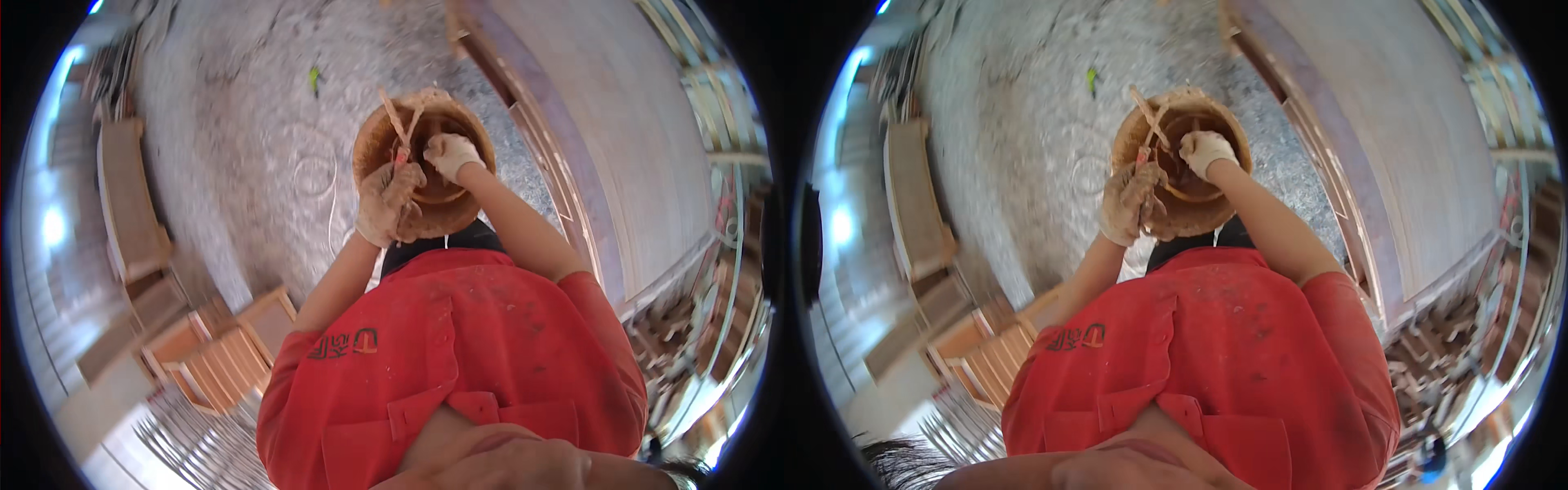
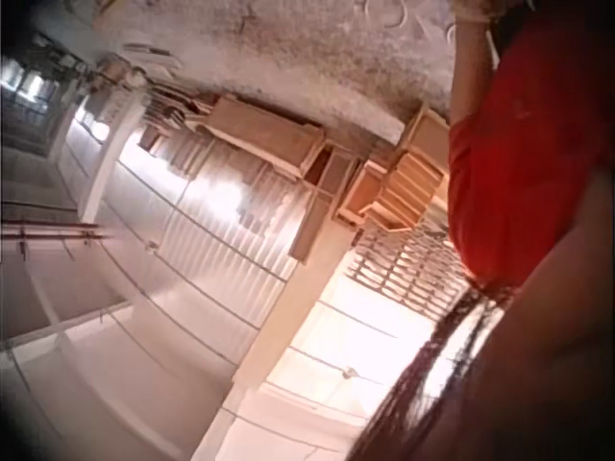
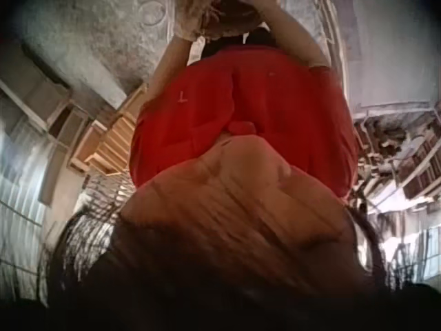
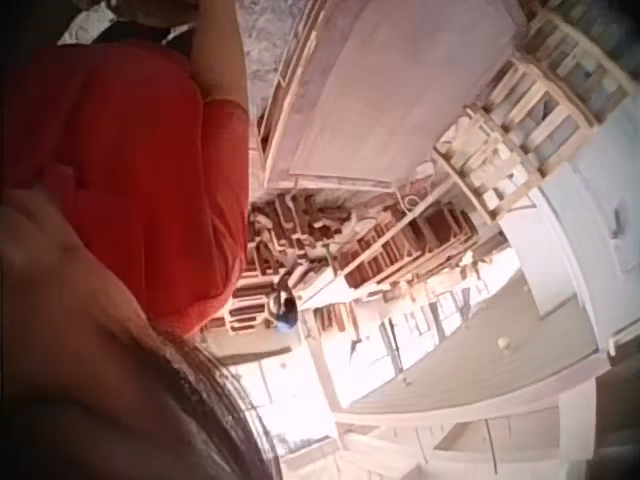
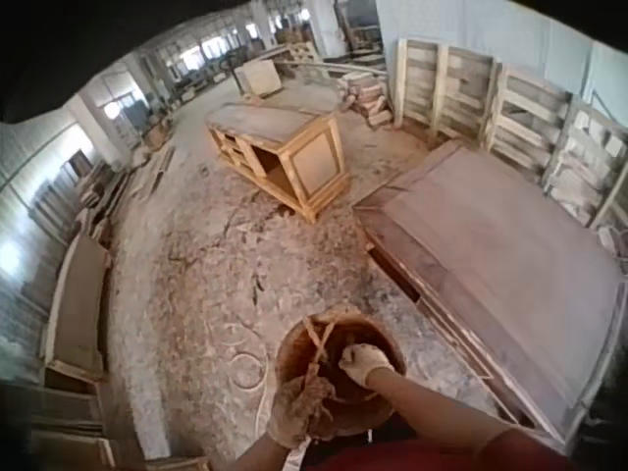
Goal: Apply liquid stain or finish to wooden furniture components using a brush and bucket.
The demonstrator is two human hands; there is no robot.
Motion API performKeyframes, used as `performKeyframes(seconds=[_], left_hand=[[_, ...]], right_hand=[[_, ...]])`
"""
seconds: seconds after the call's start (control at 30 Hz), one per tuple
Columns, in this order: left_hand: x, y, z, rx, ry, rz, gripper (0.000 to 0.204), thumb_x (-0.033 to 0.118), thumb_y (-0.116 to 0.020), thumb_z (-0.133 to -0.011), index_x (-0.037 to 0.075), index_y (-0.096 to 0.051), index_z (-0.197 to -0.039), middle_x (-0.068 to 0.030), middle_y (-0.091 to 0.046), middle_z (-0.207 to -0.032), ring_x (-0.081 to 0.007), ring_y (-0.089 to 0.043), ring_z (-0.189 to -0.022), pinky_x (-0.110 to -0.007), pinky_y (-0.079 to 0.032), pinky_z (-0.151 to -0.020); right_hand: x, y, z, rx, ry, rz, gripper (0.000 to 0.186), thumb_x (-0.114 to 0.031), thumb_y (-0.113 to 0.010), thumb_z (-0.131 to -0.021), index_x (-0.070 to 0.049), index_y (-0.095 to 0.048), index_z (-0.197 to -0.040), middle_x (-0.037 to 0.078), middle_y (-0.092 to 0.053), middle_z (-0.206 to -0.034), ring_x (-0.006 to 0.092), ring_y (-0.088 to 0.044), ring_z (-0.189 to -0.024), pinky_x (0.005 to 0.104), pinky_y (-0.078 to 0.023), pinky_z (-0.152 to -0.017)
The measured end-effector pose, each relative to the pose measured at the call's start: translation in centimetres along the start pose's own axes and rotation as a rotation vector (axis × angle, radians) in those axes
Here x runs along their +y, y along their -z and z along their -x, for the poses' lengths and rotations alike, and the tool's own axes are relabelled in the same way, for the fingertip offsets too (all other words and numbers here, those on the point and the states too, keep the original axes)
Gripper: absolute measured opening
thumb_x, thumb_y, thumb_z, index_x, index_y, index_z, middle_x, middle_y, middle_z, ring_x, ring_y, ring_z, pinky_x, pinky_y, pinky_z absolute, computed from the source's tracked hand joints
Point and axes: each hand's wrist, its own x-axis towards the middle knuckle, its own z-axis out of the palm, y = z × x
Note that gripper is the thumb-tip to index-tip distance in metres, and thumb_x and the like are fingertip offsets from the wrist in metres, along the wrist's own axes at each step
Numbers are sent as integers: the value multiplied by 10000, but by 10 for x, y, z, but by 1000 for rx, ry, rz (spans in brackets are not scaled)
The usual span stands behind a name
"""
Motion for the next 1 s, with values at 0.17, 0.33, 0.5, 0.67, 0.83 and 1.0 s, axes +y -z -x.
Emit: performKeyframes(seconds=[0.17, 0.33, 0.5, 0.67, 0.83, 1.0], left_hand=[[31, -30, -38, -257, -18, -42, 252, 200, -541, -906, -41, -610, -936, -49, -580, -624, -79, -362, -368, -223, -438, -421], [38, -37, -77, -457, 0, 25, 246, 169, -516, -915, -56, -599, -970, -53, -554, -589, -70, -340, -351, -232, -452, -413], [24, -38, -127, -715, 82, 12, 253, 157, -512, -918, -57, -587, -1030, -52, -557, -588, -61, -308, -324, -228, -461, -394], [16, -66, -140, -856, 154, -57, 272, 200, -524, -927, -46, -591, -1023, 0, -472, -464, -62, -294, -307, -227, -458, -381], [-11, -82, -142, -911, 195, -116, 207, 224, -540, -945, 141, -600, -1124, 43, -427, -449, -60, -294, -304, -258, -445, -369], [-37, -108, -132, -746, 288, -132, 178, 219, -568, -916, 131, -604, -1066, 52, -424, -442, -51, -285, -313, -222, -430, -383]], right_hand=[[50, 4, -40, 69, -236, 273, 264, -232, -551, -782, -21, -689, -861, 190, -682, -881, 401, -622, -791, 440, -512, -744], [20, 36, -13, 2, -372, 126, 275, -178, -521, -794, -6, -709, -900, 194, -693, -895, 360, -661, -855, 432, -529, -743], [28, 47, 25, 358, -412, -119, 279, -224, -525, -781, -48, -713, -889, 149, -702, -915, 367, -654, -838, 428, -520, -762], [39, 34, 96, 680, -570, -402, 232, -220, -584, -759, -92, -711, -906, 87, -688, -859, 311, -630, -766, 378, -509, -725], [75, -21, 144, 928, -527, -853, 239, -213, -604, -760, -90, -708, -936, 63, -669, -828, 225, -607, -731, 308, -500, -707], [115, -58, 197, 1069, -237, -1173, 178, -104, -621, -760, -43, -692, -912, 47, -664, -863, 196, -597, -797, 302, -504, -720]])
